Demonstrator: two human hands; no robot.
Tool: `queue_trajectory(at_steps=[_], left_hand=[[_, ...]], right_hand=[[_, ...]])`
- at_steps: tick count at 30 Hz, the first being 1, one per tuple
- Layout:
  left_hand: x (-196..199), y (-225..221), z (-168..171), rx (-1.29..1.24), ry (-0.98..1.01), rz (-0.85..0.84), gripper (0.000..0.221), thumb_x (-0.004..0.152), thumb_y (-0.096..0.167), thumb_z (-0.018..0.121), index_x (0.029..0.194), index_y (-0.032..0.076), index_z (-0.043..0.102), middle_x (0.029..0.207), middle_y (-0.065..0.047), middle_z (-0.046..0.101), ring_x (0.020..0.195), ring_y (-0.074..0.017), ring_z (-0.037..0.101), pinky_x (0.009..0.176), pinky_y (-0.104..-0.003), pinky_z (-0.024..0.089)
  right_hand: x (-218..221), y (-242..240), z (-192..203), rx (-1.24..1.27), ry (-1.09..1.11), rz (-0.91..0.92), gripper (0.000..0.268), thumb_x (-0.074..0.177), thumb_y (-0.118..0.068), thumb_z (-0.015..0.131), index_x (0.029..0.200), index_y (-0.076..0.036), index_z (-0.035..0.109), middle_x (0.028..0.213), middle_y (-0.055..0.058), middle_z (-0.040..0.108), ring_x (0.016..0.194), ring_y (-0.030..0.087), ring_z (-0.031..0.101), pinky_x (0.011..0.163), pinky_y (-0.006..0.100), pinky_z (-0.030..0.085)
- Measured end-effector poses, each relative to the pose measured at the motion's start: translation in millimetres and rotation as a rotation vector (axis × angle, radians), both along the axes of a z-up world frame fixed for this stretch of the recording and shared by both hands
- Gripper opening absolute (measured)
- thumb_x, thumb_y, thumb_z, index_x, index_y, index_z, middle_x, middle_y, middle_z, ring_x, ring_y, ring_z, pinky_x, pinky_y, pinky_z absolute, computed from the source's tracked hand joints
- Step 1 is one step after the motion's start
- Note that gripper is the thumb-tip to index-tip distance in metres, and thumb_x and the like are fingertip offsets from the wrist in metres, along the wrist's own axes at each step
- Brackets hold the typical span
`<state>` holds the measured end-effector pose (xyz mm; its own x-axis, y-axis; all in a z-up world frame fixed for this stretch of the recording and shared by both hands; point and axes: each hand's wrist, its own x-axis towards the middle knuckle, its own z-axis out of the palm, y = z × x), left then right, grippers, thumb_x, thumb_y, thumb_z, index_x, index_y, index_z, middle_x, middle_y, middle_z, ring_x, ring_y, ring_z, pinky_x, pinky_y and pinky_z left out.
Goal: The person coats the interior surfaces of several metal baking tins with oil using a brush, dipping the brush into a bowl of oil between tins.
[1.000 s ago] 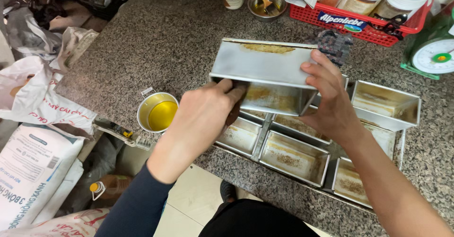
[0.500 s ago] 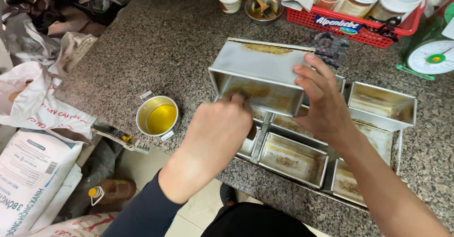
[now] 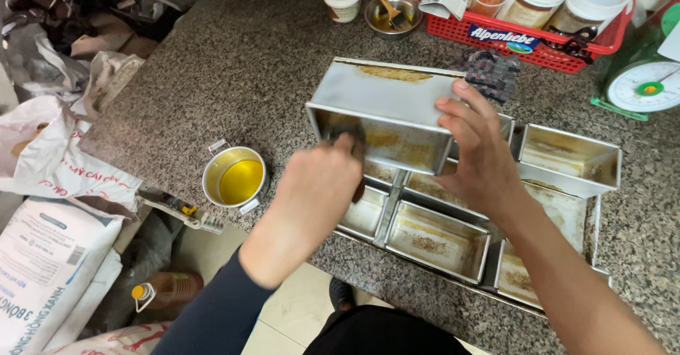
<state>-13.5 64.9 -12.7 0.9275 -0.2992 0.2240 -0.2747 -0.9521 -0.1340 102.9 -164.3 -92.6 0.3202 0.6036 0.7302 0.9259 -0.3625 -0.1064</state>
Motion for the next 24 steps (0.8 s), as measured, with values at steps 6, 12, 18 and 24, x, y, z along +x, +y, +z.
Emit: queue_trajectory(at_steps=[6, 12, 18, 24], left_hand=[[-21, -5, 24, -0.294, -0.012, -0.131, 0.027, 0.080, 0.005, 0.065, 0.106, 0.002, 0.073, 0.094, -0.010, 0.070, 0.087, -0.0271, 0.071, 0.062, -0.038, 0.056], [-1, 3, 4, -0.467, -0.036, -0.288, 0.041, 0.076, 0.006, 0.070, 0.117, 0.013, 0.075, 0.098, -0.007, 0.071, 0.092, -0.0285, 0.069, 0.075, -0.039, 0.057], [2, 17, -13, -0.205, -0.073, 0.021, 0.034, 0.079, 0.005, 0.071, 0.113, 0.007, 0.075, 0.100, -0.008, 0.070, 0.096, -0.0262, 0.068, 0.069, -0.038, 0.057], [-6, 2, -18, -0.549, -0.030, -0.206, 0.037, 0.079, 0.008, 0.070, 0.116, 0.011, 0.075, 0.102, -0.007, 0.070, 0.095, -0.0264, 0.068, 0.078, -0.039, 0.057]], right_hand=[[1, 3, -6, 0.087, 0.080, 0.000, 0.095, 0.063, -0.012, 0.096, 0.136, -0.009, 0.035, 0.144, 0.015, 0.048, 0.148, 0.042, 0.041, 0.125, 0.055, 0.036], [-6, 17, -2, 0.107, 0.098, 0.095, 0.094, 0.067, -0.016, 0.098, 0.137, -0.007, 0.035, 0.143, 0.018, 0.048, 0.147, 0.042, 0.042, 0.123, 0.056, 0.037], [-9, 16, 1, 0.106, 0.086, 0.047, 0.092, 0.067, -0.015, 0.098, 0.135, -0.008, 0.037, 0.142, 0.017, 0.050, 0.147, 0.042, 0.040, 0.123, 0.055, 0.037], [-4, 23, -10, 0.098, 0.011, 0.019, 0.090, 0.070, -0.011, 0.096, 0.136, -0.008, 0.035, 0.142, 0.016, 0.048, 0.146, 0.042, 0.041, 0.123, 0.055, 0.039]])
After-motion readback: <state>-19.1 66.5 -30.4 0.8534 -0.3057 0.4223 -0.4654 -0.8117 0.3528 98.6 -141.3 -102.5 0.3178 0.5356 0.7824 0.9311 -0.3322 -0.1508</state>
